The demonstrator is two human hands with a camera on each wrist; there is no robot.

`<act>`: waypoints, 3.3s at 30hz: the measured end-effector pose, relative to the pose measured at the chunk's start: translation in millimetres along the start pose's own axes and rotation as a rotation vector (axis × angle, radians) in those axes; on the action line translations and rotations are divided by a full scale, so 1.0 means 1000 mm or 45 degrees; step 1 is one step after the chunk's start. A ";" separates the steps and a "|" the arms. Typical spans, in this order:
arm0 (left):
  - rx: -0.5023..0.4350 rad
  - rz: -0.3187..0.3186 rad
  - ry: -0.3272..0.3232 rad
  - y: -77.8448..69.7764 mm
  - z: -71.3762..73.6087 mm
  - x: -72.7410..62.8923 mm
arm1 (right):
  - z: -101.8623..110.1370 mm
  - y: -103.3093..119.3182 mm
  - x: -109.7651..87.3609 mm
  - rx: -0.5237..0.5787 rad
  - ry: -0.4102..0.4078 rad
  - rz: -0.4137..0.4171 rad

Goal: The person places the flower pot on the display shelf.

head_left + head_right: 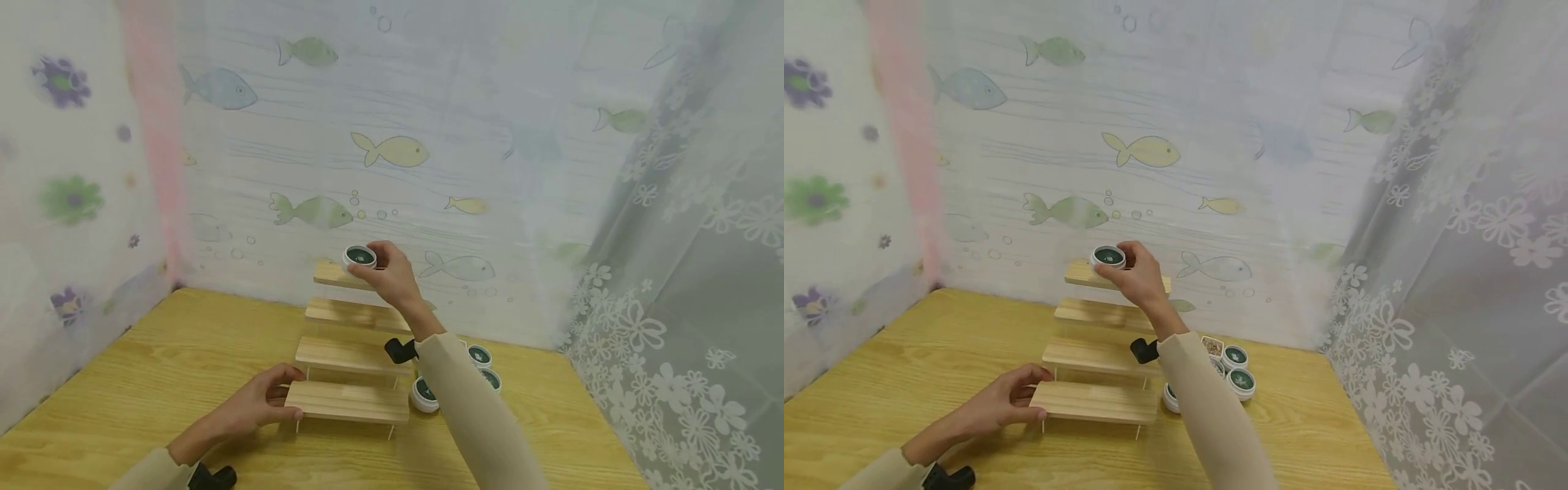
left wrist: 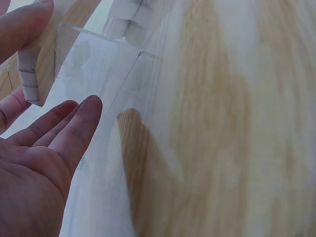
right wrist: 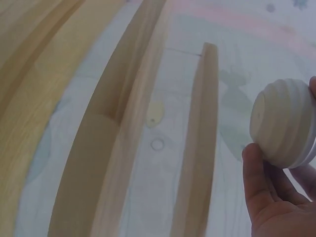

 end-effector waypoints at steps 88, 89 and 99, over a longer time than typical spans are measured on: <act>0.009 0.000 0.025 0.001 0.001 0.000 | 0.073 -0.091 -0.159 -0.233 -0.172 -0.087; 0.005 0.000 0.027 0.001 0.001 0.000 | 0.075 -0.093 -0.162 -0.239 -0.169 -0.097; -0.005 0.018 0.025 0.000 0.001 -0.001 | 0.082 -0.088 -0.183 -0.231 -0.150 -0.200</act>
Point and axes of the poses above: each hand's wrist, its own x-axis towards the middle knuckle, its own z-axis out of the back of the hand, y = z × x, the point moved 4 cm from there along x, towards the middle knuckle, and after that the axes turned 9 degrees about -x, right-handed, at the moved point
